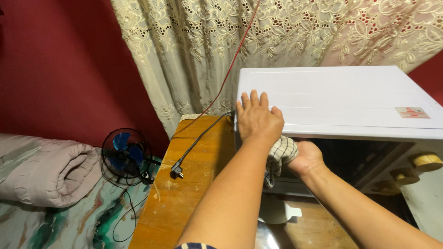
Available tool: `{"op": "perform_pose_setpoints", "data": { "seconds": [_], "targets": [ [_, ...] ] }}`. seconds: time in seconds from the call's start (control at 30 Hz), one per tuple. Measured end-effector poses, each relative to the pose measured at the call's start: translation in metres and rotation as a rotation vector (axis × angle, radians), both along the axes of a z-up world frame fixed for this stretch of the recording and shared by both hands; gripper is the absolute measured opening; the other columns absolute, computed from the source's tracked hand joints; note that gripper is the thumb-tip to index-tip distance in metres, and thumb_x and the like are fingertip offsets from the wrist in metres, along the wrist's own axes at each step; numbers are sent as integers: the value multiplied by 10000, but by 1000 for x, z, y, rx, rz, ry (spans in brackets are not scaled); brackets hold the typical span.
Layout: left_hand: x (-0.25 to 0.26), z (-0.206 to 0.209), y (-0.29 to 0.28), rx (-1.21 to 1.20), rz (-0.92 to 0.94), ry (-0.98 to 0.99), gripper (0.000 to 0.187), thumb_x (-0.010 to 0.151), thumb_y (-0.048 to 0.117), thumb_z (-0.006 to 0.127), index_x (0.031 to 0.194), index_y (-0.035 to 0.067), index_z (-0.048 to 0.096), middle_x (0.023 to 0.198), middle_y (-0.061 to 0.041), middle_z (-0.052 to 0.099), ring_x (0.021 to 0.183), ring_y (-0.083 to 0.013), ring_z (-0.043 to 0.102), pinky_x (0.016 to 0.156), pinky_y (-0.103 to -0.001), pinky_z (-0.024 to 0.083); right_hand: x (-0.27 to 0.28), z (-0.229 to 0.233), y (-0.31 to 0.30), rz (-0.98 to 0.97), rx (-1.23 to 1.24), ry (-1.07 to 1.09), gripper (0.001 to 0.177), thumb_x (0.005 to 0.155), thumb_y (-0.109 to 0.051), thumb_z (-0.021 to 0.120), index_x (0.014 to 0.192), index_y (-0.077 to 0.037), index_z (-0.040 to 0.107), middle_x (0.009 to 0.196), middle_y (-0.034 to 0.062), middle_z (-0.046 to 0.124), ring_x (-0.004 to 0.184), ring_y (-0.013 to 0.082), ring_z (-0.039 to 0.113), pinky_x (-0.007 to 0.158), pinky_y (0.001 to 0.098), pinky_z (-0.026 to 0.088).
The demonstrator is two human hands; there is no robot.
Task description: The person wipes the interior and exterior of a white countertop oven with a checkered cloth. They clean the inside walls, door frame, and handle, then wipe the glass door and the wooden table surface around the appliance.
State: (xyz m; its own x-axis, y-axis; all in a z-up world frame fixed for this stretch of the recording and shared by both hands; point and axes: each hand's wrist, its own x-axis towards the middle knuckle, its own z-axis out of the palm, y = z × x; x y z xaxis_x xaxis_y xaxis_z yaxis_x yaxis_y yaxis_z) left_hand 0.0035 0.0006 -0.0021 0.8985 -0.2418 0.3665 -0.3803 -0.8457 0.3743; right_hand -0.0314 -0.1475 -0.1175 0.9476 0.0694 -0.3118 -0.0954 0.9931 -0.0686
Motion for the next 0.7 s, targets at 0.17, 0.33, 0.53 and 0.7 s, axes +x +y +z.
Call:
{"op": "perform_pose_setpoints", "data": {
  "seconds": [0.17,0.33,0.53,0.7],
  "targets": [
    [0,-1,1,-15,-7,-32,628,949,387,440,1492,71,446,1607,-169,336,1510,-375,223,1228,-511,117,9,10,19,8,5,91,524,1059,-156,242,1459,148,390,1472,344,497,1319,441,545,1099,560,437],
    [0,-1,4,-12,-19,-25,637,943,392,441,1488,63,440,1604,-176,335,1506,-383,222,1221,-525,117,-5,6,-24,-128,4,121,590,1070,-197,195,1479,201,344,1527,402,430,1372,474,492,1117,556,403],
    [2,-5,4,-9,-25,-52,635,945,398,444,1479,55,454,1590,-179,357,1492,-386,244,1216,-530,132,-67,-13,-142,-483,-1,-71,590,1021,-232,252,1465,66,501,1564,326,469,1414,445,484,1178,585,333],
    [0,-2,4,-24,-29,-58,615,950,394,454,1467,61,477,1581,-177,388,1489,-385,268,1217,-541,146,-112,-25,-227,-601,-141,-58,466,1010,-105,358,1372,67,596,1531,271,559,1391,414,553,1161,591,360]
  ]
}}
